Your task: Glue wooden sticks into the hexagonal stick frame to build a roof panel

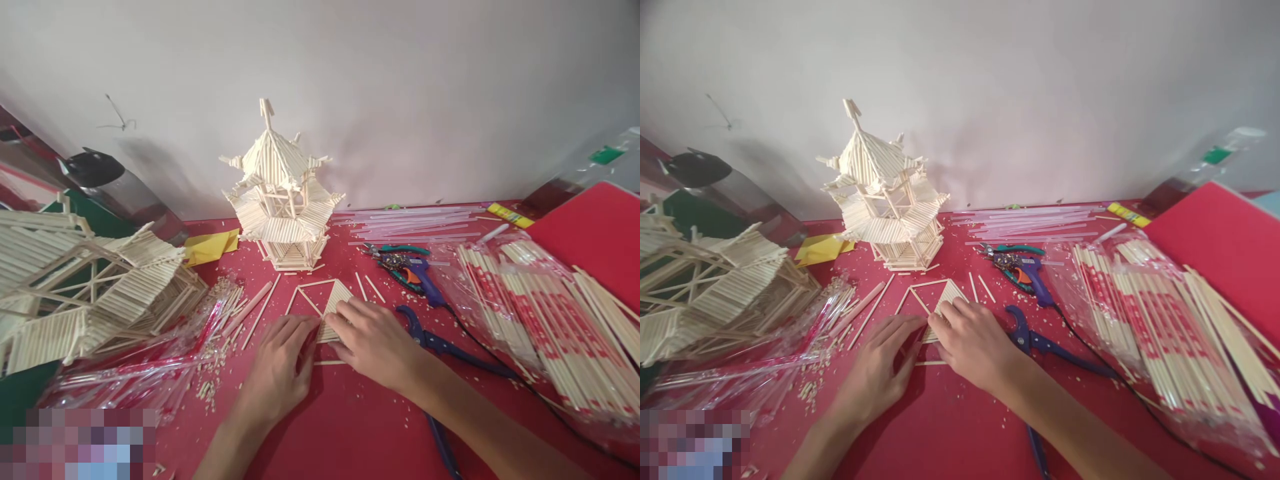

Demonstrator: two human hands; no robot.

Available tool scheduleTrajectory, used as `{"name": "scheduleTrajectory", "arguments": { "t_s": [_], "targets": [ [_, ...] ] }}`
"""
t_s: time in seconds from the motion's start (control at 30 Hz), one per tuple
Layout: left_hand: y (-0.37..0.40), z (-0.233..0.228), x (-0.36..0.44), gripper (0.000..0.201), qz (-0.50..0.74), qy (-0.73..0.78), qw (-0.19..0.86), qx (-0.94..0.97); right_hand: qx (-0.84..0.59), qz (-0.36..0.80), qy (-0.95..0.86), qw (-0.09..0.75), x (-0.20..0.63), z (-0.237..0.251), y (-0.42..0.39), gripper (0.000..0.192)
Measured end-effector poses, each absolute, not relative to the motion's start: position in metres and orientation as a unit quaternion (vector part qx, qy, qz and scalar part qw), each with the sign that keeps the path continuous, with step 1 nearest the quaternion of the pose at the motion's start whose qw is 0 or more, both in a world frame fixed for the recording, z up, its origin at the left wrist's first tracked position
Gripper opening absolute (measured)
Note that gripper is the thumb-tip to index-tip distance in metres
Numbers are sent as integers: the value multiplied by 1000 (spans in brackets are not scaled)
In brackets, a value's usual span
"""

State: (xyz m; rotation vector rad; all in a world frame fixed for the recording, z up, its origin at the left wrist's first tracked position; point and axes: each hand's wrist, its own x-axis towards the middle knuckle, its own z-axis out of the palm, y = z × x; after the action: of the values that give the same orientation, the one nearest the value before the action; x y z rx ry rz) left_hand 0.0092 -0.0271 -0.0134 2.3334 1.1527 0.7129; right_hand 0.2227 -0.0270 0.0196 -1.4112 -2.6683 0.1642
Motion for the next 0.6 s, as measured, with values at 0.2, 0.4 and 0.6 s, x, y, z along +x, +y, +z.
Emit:
{"name": "scheduleTrajectory", "arguments": {
  "t_s": [0.2, 0.4, 0.6],
  "targets": [
    [-27, -13, 10, 40, 259, 407, 228, 846, -463, 51, -882, 63, 222, 17, -26, 15],
    [-26, -17, 12, 30, 257, 415, 211, 847, -464, 71, -881, 56, 221, 21, -26, 19],
    [-29, -16, 12, 31, 247, 425, 192, 849, -472, 199, -852, 104, 250, 42, -16, 20]
  ]
}}
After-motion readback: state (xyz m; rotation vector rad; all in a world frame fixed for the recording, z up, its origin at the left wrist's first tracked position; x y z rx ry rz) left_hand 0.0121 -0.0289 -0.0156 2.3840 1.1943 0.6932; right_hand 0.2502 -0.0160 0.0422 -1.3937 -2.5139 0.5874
